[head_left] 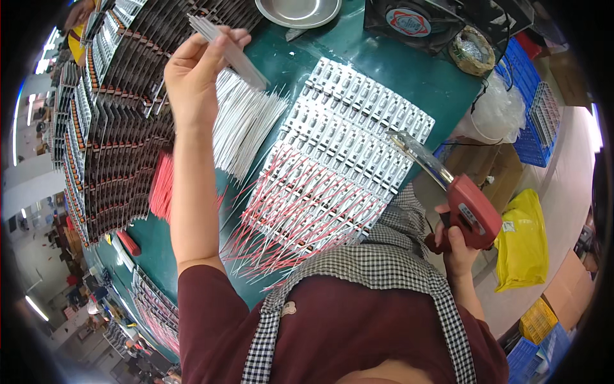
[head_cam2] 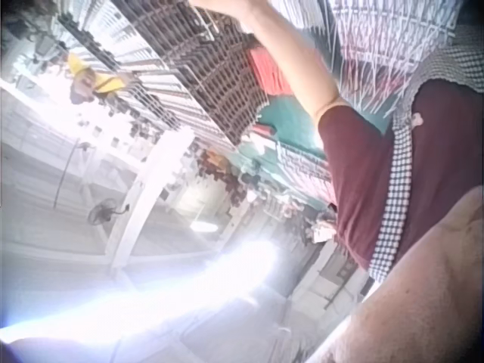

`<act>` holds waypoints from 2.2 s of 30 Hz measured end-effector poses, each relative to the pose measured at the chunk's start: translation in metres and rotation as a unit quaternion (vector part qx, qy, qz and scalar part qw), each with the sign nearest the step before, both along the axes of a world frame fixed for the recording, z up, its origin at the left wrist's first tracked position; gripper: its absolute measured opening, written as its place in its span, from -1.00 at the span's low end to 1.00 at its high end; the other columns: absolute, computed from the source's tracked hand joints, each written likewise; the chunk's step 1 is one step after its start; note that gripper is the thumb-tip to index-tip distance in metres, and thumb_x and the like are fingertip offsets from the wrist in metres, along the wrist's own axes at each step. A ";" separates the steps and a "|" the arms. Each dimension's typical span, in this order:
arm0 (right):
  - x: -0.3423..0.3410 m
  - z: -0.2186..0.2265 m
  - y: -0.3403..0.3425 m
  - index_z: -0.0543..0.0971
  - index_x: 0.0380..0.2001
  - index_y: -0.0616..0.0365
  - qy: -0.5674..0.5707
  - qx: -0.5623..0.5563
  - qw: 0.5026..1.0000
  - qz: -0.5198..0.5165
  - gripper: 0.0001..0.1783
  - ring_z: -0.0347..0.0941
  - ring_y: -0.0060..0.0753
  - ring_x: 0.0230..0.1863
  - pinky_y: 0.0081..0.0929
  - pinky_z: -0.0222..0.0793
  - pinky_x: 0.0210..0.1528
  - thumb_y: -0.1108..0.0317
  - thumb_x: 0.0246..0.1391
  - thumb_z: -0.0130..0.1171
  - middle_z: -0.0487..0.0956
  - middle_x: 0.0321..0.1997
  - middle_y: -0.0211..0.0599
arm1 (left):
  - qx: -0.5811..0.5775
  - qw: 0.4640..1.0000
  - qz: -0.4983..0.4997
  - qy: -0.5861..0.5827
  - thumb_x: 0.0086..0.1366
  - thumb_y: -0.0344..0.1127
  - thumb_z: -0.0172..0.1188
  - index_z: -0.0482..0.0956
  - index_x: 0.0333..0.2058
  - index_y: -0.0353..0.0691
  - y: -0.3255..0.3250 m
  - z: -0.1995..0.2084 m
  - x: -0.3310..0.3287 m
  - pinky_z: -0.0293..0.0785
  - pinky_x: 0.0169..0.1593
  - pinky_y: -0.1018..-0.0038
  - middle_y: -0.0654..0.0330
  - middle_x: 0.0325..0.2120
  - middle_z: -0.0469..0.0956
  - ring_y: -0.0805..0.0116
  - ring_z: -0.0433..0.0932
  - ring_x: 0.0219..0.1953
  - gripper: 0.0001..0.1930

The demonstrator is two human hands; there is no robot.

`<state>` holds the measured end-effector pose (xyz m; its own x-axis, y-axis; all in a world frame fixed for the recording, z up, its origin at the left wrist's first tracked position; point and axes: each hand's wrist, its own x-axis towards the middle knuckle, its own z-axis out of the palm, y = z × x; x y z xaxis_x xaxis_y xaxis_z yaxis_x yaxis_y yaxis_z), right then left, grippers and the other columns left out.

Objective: The person is assembling electrical components using a soldering iron.

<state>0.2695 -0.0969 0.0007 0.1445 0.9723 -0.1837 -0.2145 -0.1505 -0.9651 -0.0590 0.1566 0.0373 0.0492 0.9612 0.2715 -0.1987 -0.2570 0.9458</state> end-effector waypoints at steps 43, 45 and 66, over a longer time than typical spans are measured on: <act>-0.013 0.021 0.074 0.43 -0.03 0.27 -0.477 0.243 0.840 0.084 -0.49 0.52 -0.35 -0.41 -0.54 0.43 -0.42 0.41 -0.14 0.23 0.54 -0.15 -0.14 | -0.294 0.913 -0.244 0.146 0.13 -0.54 0.13 0.51 -0.36 -0.47 -0.078 0.020 0.028 0.51 -0.32 0.57 0.07 -0.49 0.58 0.41 0.57 -0.44 -0.89; -0.013 0.033 0.084 0.39 -0.01 0.28 -0.135 0.082 0.977 0.142 -0.50 0.42 -0.54 -0.50 -0.60 0.37 -0.46 0.43 -0.08 0.20 0.51 -0.11 -0.20 | -0.180 0.936 -0.105 0.285 0.14 -0.52 0.11 0.51 -0.37 -0.46 -0.070 0.016 0.014 0.45 -0.32 0.63 0.12 -0.50 0.58 0.49 0.54 -0.43 -0.90; -0.051 0.029 0.123 0.45 -0.19 0.24 -0.142 -0.075 0.971 0.178 -0.62 0.36 -0.60 -0.43 -0.63 0.28 -0.39 0.34 -0.10 0.25 0.52 -0.32 -0.33 | 0.141 0.783 0.007 0.605 -0.07 -0.50 0.07 0.52 -0.34 -0.27 -0.068 -0.044 0.031 0.42 -0.42 0.37 0.15 -0.51 0.41 0.19 0.47 -0.47 -0.76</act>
<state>0.2187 0.0260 0.0299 -0.1297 0.9353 -0.3291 0.1481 -0.3099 -0.9391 -0.0285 0.0885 -0.0069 0.4248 0.8739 0.2365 0.8045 -0.4842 0.3441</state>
